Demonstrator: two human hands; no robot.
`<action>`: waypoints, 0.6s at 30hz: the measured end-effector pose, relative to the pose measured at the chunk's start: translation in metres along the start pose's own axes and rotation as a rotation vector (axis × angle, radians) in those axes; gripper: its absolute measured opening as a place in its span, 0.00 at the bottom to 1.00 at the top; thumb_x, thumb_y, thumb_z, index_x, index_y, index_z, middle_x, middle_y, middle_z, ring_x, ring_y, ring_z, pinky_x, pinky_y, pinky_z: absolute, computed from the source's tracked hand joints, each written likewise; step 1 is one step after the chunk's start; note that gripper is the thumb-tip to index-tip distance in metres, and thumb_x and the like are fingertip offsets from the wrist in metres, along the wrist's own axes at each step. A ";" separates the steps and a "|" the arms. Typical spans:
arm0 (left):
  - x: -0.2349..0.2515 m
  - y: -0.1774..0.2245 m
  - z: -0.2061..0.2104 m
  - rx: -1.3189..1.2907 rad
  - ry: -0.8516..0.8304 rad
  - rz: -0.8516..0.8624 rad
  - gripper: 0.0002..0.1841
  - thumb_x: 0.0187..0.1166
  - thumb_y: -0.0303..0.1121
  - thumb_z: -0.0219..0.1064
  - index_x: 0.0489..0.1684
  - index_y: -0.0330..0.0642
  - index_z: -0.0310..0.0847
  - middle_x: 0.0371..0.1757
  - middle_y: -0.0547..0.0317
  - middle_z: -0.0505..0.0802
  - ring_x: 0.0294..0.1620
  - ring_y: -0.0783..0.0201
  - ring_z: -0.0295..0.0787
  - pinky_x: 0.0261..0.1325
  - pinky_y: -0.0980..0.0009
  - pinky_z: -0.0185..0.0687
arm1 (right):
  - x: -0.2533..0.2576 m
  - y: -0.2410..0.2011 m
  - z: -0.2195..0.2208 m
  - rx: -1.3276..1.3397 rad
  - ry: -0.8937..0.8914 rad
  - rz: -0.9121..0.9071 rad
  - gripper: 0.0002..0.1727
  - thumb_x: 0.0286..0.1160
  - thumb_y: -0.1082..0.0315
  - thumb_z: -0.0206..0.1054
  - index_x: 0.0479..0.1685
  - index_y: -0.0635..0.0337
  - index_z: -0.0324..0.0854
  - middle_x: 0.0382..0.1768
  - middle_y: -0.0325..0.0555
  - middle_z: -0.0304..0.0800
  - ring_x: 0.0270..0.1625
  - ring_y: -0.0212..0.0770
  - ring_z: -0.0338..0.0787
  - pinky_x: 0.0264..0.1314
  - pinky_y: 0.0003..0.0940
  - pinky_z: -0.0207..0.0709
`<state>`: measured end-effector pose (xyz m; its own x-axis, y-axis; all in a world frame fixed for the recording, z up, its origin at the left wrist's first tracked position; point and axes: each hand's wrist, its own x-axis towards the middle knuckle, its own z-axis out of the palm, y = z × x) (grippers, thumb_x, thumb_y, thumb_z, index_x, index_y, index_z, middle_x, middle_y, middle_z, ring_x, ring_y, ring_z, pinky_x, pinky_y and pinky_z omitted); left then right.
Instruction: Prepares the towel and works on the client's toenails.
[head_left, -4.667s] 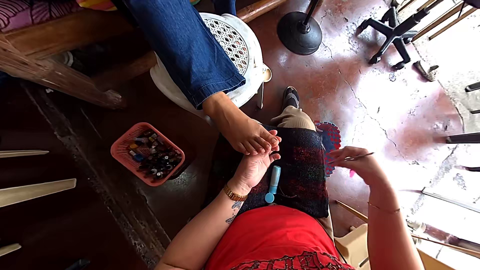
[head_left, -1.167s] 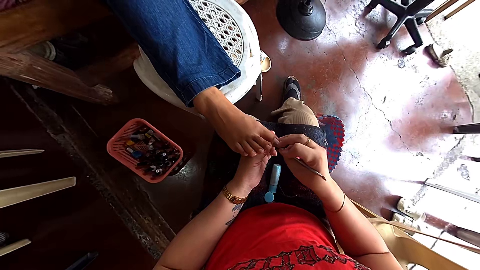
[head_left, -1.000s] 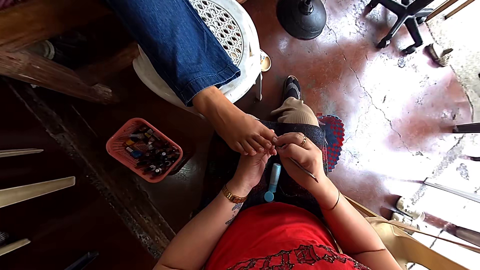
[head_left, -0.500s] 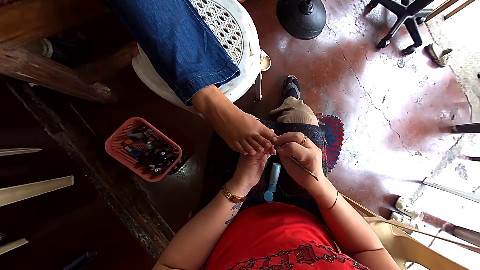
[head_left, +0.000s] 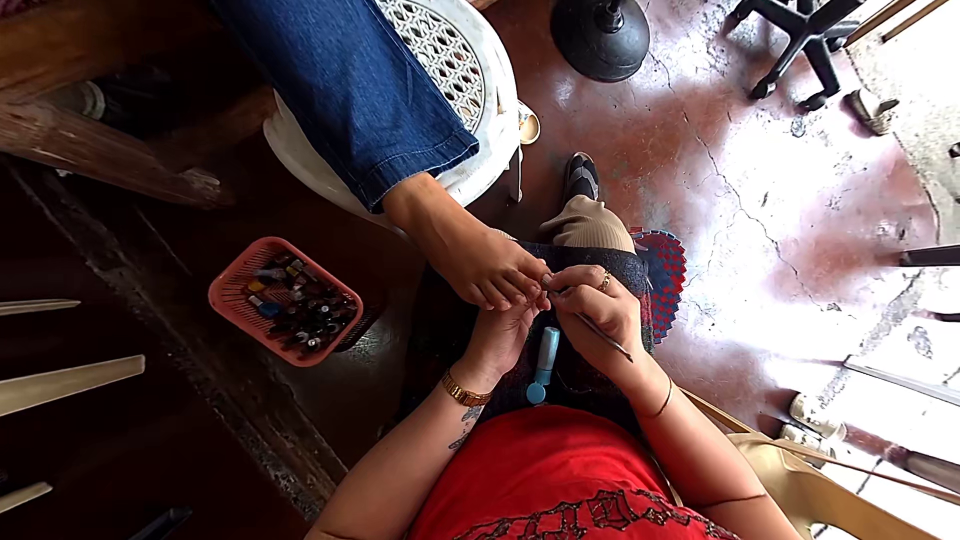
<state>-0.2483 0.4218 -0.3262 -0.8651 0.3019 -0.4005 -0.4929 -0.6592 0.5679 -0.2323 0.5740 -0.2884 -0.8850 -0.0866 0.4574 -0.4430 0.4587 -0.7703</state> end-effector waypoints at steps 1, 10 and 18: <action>0.000 0.000 0.000 0.000 0.000 -0.003 0.10 0.76 0.18 0.64 0.48 0.39 0.87 0.44 0.55 0.93 0.43 0.65 0.90 0.59 0.68 0.87 | -0.001 0.001 0.001 -0.003 0.008 -0.015 0.08 0.64 0.83 0.69 0.23 0.63 0.86 0.45 0.51 0.94 0.57 0.43 0.92 0.59 0.36 0.87; 0.001 -0.001 -0.001 -0.009 -0.026 -0.003 0.09 0.77 0.20 0.66 0.49 0.39 0.87 0.45 0.55 0.92 0.44 0.65 0.90 0.58 0.68 0.86 | -0.007 0.006 0.006 -0.035 0.073 -0.089 0.07 0.66 0.83 0.70 0.25 0.63 0.86 0.45 0.51 0.94 0.58 0.45 0.93 0.60 0.38 0.88; 0.001 -0.001 -0.001 -0.009 -0.034 0.010 0.10 0.78 0.21 0.64 0.50 0.39 0.87 0.46 0.55 0.93 0.44 0.66 0.90 0.58 0.69 0.86 | -0.006 0.001 0.007 -0.073 0.062 -0.073 0.07 0.66 0.82 0.70 0.24 0.63 0.86 0.45 0.51 0.95 0.58 0.45 0.93 0.60 0.36 0.87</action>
<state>-0.2489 0.4221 -0.3275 -0.8727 0.3185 -0.3701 -0.4837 -0.6682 0.5653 -0.2281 0.5687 -0.2952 -0.8392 -0.0688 0.5394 -0.4925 0.5167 -0.7003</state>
